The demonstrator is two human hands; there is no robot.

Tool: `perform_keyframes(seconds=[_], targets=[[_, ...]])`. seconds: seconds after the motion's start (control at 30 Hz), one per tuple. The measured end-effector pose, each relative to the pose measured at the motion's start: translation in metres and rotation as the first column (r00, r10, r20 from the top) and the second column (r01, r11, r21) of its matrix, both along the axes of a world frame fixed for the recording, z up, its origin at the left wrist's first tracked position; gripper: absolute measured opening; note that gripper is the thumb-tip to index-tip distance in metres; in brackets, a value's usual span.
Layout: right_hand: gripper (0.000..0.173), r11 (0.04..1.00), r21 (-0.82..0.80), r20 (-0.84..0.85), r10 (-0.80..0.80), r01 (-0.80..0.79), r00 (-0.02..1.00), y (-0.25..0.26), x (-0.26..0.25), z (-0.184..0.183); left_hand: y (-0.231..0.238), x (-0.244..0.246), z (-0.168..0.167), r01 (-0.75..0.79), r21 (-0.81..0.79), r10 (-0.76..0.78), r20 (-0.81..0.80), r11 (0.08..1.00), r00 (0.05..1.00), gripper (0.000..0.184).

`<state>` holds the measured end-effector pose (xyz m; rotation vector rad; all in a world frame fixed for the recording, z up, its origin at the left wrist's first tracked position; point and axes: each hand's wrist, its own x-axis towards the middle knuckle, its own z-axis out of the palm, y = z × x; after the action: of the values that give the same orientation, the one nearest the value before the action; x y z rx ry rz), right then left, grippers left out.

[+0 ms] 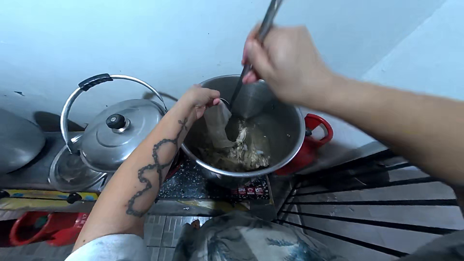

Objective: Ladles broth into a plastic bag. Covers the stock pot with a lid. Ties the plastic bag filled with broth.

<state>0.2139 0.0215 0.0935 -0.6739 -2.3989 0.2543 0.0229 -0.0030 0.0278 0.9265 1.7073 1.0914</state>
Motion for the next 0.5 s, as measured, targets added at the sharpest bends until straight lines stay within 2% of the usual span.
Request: perform_keyframes(seconds=[0.07,0.13,0.23,0.3,0.33,0.4,0.47,0.5], targets=[[0.029,0.949,0.238,-0.041,0.224,-0.208,0.974,-0.011,0.016,-0.04,-0.005,-0.006,0.008,0.006,0.06,-0.009,0.046,0.998,0.999,0.014],[0.022,0.869,0.325,0.028,0.387,-0.374,0.922,-0.022,0.038,-0.071,-0.012,-0.009,0.019,0.004,0.109,-0.013,0.086,0.994,0.996,0.015],[0.014,0.657,0.574,0.22,0.45,-0.488,0.865,-0.029,0.065,-0.099,-0.024,-0.008,0.038,-0.026,0.181,0.002,0.129,0.983,0.992,0.014],[0.009,0.517,0.719,0.243,0.438,-0.464,0.865,-0.029,0.075,-0.109,-0.031,-0.008,0.052,-0.054,0.224,0.024,0.136,0.973,0.99,0.015],[0.006,0.494,0.752,0.221,0.435,-0.436,0.873,-0.029,0.079,-0.112,-0.035,-0.009,0.06,-0.079,0.247,0.042,0.15,0.966,0.988,0.015],[0.004,0.537,0.759,0.118,0.445,-0.37,0.888,-0.031,0.085,-0.117,-0.044,-0.012,0.074,-0.149,0.294,0.093,0.199,0.944,0.976,0.015],[0.009,0.713,0.623,-0.121,0.494,-0.322,0.861,-0.037,0.084,-0.118,-0.055,-0.017,0.089,-0.219,0.358,0.128,0.261,0.907,0.957,0.018],[0.014,0.808,0.528,-0.316,0.472,-0.26,0.823,-0.045,0.078,-0.113,-0.061,-0.022,0.097,-0.239,0.399,0.132,0.278,0.885,0.951,0.021]])
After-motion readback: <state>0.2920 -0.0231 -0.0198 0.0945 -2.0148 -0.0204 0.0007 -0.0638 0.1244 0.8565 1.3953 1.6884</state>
